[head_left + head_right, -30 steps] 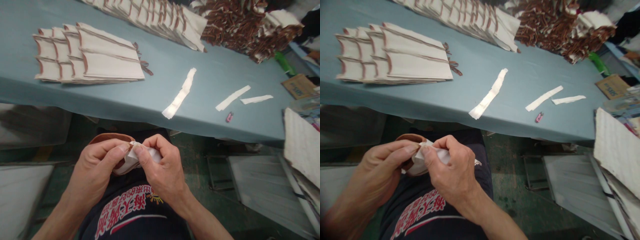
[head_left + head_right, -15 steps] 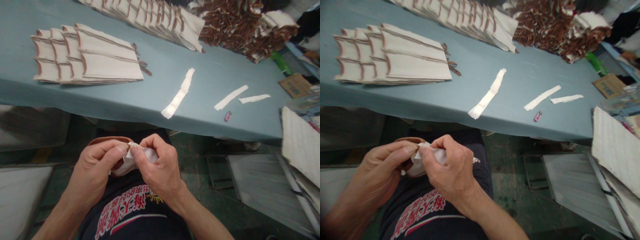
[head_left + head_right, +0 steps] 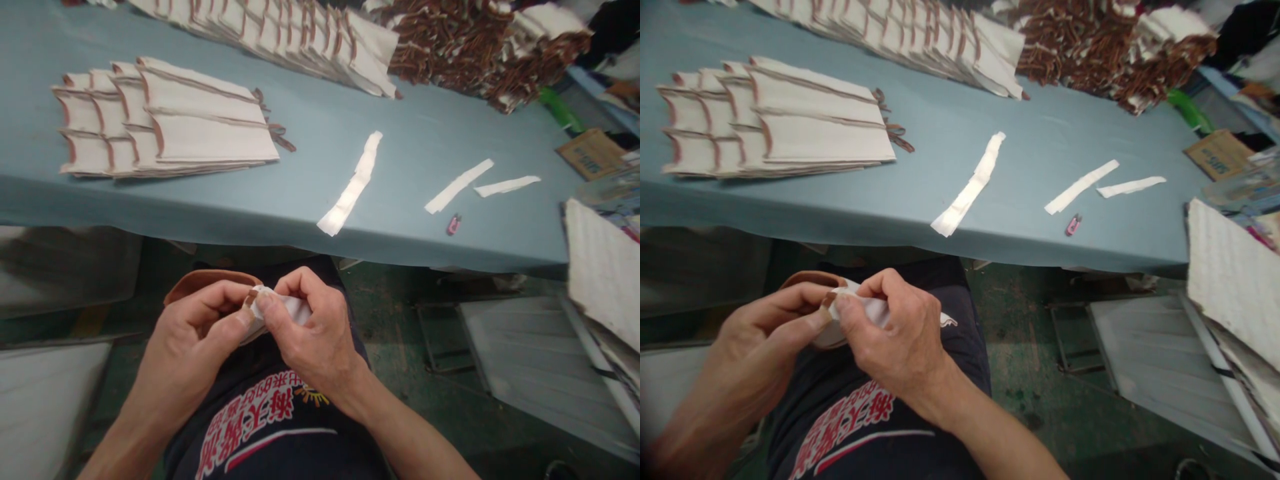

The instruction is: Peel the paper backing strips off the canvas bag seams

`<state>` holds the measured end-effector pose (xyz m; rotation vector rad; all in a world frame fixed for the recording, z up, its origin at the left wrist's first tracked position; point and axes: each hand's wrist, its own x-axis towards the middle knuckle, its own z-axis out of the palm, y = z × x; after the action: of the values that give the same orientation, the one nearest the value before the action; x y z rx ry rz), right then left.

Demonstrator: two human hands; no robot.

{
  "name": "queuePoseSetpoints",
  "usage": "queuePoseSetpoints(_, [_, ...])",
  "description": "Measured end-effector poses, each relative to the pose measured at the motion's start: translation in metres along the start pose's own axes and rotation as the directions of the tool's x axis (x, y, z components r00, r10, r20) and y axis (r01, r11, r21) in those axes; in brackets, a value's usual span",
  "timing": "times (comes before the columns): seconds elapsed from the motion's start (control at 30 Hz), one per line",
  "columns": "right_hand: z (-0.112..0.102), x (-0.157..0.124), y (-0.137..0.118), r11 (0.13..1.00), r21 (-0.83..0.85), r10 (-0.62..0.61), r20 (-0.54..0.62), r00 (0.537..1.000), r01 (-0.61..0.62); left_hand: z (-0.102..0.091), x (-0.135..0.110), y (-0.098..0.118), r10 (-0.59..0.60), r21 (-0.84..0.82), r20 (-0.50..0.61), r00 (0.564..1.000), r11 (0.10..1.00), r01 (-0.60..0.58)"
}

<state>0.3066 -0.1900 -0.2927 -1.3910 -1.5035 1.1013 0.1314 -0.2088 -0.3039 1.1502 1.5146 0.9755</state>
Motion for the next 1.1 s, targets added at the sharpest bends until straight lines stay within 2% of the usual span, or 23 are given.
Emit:
queuePoseSetpoints(0.1, [-0.001, 0.001, 0.001, 0.999, 0.031, 0.025, 0.030, 0.999, -0.025, 0.002, -0.001, 0.005, -0.013, 0.000, 0.012, 1.000, 1.000, 0.013])
queuePoseSetpoints(0.2, [-0.001, 0.004, 0.003, 0.993, 0.087, 0.074, 0.077, 0.994, -0.080, 0.007, 0.000, 0.013, -0.011, 0.084, -0.048, 0.999, 0.996, 0.015])
queuePoseSetpoints(0.3, [-0.001, 0.007, 0.004, 0.977, 0.148, 0.130, 0.135, 0.982, -0.150, 0.009, 0.000, 0.017, 0.057, 0.188, -0.106, 0.993, 0.982, -0.037])
queuePoseSetpoints(0.4, [-0.002, 0.012, 0.006, 0.943, 0.233, 0.183, 0.233, 0.955, -0.237, 0.007, -0.001, 0.013, 0.122, 0.282, -0.086, 0.989, 0.955, -0.093])
queuePoseSetpoints(0.47, [-0.003, 0.017, 0.008, 0.898, 0.311, 0.204, 0.334, 0.920, -0.312, 0.005, -0.003, 0.009, 0.132, 0.308, -0.053, 0.990, 0.945, -0.109])
queuePoseSetpoints(0.53, [-0.004, 0.021, 0.010, 0.820, 0.386, 0.225, 0.461, 0.858, -0.422, 0.005, -0.007, 0.006, 0.142, 0.311, -0.040, 0.989, 0.942, -0.123])
queuePoseSetpoints(0.6, [-0.004, 0.023, 0.013, 0.732, 0.433, 0.241, 0.558, 0.794, -0.526, 0.008, -0.011, 0.006, 0.158, 0.324, -0.078, 0.984, 0.938, -0.125])
queuePoseSetpoints(0.63, [-0.003, 0.024, 0.014, 0.700, 0.448, 0.246, 0.581, 0.776, -0.556, 0.011, -0.013, 0.008, 0.174, 0.331, -0.119, 0.978, 0.935, -0.126])
queuePoseSetpoints(0.73, [0.001, 0.021, 0.015, 0.663, 0.480, 0.257, 0.574, 0.777, -0.574, 0.022, -0.019, 0.013, 0.236, 0.357, -0.223, 0.946, 0.923, -0.146])
queuePoseSetpoints(0.87, [0.007, 0.017, 0.014, 0.626, 0.530, 0.265, 0.545, 0.796, -0.571, 0.028, -0.022, 0.016, 0.277, 0.388, -0.238, 0.931, 0.906, -0.170])
queuePoseSetpoints(0.97, [0.011, 0.019, 0.015, 0.587, 0.557, 0.250, 0.565, 0.786, -0.587, 0.024, -0.018, 0.013, 0.228, 0.336, -0.198, 0.953, 0.929, -0.153])
queuePoseSetpoints(1.1, [0.011, 0.019, 0.019, 0.522, 0.573, 0.230, 0.620, 0.750, -0.632, 0.010, -0.005, 0.005, 0.170, 0.165, -0.054, 0.984, 0.973, -0.159])
